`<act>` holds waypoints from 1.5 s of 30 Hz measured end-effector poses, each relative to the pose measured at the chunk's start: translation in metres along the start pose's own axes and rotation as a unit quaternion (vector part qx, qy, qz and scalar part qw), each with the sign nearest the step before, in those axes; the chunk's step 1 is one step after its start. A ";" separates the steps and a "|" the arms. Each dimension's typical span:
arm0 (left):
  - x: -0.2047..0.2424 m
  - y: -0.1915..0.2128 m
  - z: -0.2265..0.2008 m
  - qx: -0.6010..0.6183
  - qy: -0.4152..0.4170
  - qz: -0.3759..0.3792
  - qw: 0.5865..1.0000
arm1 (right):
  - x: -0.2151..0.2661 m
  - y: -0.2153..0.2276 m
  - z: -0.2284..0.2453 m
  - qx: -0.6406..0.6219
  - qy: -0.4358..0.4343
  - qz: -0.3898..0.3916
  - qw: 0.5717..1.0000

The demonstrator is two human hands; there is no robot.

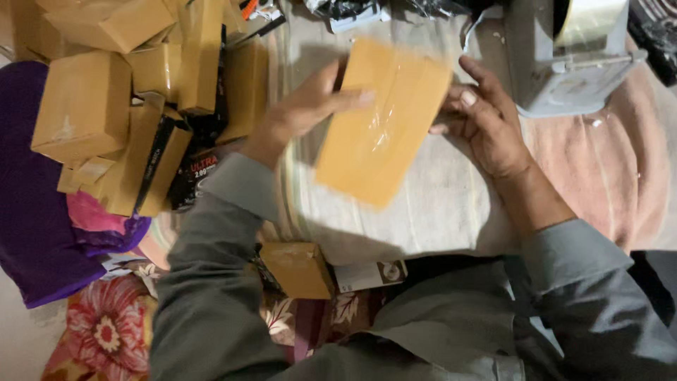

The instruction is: The person packs smartwatches into small cardboard boxes. They place the watch, strap, and charging cable into a white tray, insert the tray into a product box, and then place the product box into a shipping box. The person seals the shipping box with tape and sets it aside before repeating the process with another watch.

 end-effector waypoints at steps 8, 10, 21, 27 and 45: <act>0.108 0.015 0.017 -0.347 0.340 0.174 0.856 | -0.005 0.002 -0.002 0.118 -0.013 0.000 0.993; 0.115 0.045 -0.009 -0.218 0.261 0.016 0.940 | -0.003 0.002 -0.006 0.119 -0.010 0.000 0.993; 0.051 0.074 -0.008 0.010 0.033 -0.199 0.979 | 0.001 -0.001 0.003 0.148 -0.042 -0.015 0.988; 0.058 0.035 0.021 -0.141 0.230 0.099 0.958 | -0.003 0.000 0.003 0.174 -0.030 -0.017 0.984; 0.125 0.170 -0.009 -0.763 0.012 -0.420 0.492 | -0.005 -0.001 -0.001 0.149 -0.021 0.002 0.989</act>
Point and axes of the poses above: each hand's wrist, its own x-axis away from the middle knuckle, its own y-axis out of the back of the hand, z = x × y, the point moved 6 cm from there along -x, towards the middle knuckle, and after that the axes turned 7 degrees about x, right-handed, at the moved point
